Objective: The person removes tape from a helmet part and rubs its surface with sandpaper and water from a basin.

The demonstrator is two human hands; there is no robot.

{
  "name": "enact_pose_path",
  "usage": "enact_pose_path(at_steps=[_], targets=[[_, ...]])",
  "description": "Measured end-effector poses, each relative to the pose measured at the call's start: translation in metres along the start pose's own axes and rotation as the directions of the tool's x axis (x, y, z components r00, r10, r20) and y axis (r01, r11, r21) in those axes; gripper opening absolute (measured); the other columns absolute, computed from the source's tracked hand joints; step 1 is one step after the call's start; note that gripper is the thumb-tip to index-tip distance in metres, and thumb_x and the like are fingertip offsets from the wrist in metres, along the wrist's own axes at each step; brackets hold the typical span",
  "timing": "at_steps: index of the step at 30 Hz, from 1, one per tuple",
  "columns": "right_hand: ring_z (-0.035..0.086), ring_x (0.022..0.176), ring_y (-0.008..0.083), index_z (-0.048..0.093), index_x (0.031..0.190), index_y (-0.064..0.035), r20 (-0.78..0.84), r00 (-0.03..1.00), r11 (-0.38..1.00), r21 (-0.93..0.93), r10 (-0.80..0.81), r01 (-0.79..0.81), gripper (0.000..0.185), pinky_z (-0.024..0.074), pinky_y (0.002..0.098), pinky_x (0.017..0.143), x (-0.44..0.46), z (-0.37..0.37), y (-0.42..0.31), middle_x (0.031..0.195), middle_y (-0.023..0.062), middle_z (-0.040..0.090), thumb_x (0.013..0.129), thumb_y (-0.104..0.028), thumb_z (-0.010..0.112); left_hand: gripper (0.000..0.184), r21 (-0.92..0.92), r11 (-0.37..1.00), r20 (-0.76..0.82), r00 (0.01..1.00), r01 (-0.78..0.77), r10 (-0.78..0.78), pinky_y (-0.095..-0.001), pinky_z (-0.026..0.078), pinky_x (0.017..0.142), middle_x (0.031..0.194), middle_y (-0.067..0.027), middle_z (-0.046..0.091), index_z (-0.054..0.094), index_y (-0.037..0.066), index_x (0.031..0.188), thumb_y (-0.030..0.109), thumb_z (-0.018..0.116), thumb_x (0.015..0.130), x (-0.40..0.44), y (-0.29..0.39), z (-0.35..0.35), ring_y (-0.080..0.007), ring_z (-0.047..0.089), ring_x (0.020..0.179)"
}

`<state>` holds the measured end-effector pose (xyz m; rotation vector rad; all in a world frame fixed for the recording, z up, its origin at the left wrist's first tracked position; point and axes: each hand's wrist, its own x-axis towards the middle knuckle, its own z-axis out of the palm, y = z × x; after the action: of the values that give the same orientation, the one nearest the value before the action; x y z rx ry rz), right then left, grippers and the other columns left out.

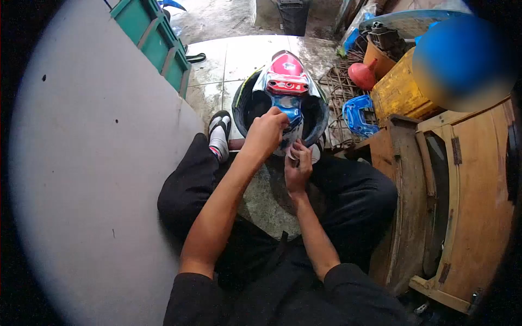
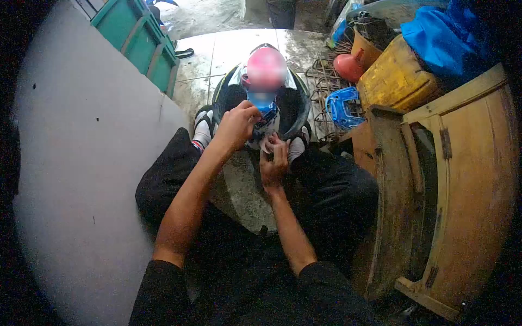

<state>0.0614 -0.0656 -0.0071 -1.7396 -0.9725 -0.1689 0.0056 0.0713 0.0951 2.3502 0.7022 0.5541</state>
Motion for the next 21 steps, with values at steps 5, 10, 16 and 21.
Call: enact_pose_path(at_steps=[5,10,16,21], targets=[[0.055,0.104,0.0395,0.05,0.096,0.002,0.001,0.984,0.982,0.053,0.18,-0.18,0.029,0.0414,0.0471,0.094,0.002,0.003,-0.001,0.101,0.0201,0.056,0.074,-0.003,0.068,0.009,0.003,1.0,-0.014,1.0,-0.017,0.017,-0.0443,0.051,0.076,0.1,-0.0122,0.063,0.067,0.007,0.091,0.009,0.06,0.084,0.0,-0.001,0.0,-0.0371,0.063,0.086],[0.054,0.095,0.0404,0.049,0.102,0.0035,0.072,0.971,0.973,-0.056,0.227,-0.223,0.029,0.0409,0.0467,0.093,0.008,-0.005,-0.015,0.096,0.0211,0.055,0.078,-0.006,0.065,0.01,0.006,1.0,-0.008,1.0,0.001,-0.001,-0.0439,0.051,0.076,0.1,-0.0126,0.063,0.066,0.006,0.091,0.009,0.06,0.084,-0.002,0.001,-0.001,-0.0374,0.063,0.086],[0.057,0.089,0.0377,0.058,0.106,0.0026,0.096,0.973,0.97,-0.145,0.212,-0.197,0.022,0.0382,0.0467,0.095,0.022,-0.016,-0.021,0.094,0.0181,0.059,0.088,-0.009,0.058,0.01,0.037,0.999,-0.027,1.0,-0.007,0.008,-0.045,0.051,0.073,0.099,-0.0131,0.062,0.066,0.006,0.09,0.01,0.058,0.086,-0.003,0.001,0.001,-0.0377,0.063,0.083],[0.06,0.092,0.034,0.064,0.103,-0.0008,-0.021,0.999,0.989,-0.143,-0.024,0.021,0.017,0.0418,0.0428,0.093,0.036,-0.018,-0.018,0.101,0.0147,0.065,0.089,-0.008,0.057,0.011,0.047,0.999,-0.041,0.999,-0.023,0.025,-0.0466,0.051,0.071,0.098,-0.0133,0.061,0.066,0.006,0.089,0.01,0.057,0.086,-0.002,0.001,0.001,-0.0378,0.064,0.08]])
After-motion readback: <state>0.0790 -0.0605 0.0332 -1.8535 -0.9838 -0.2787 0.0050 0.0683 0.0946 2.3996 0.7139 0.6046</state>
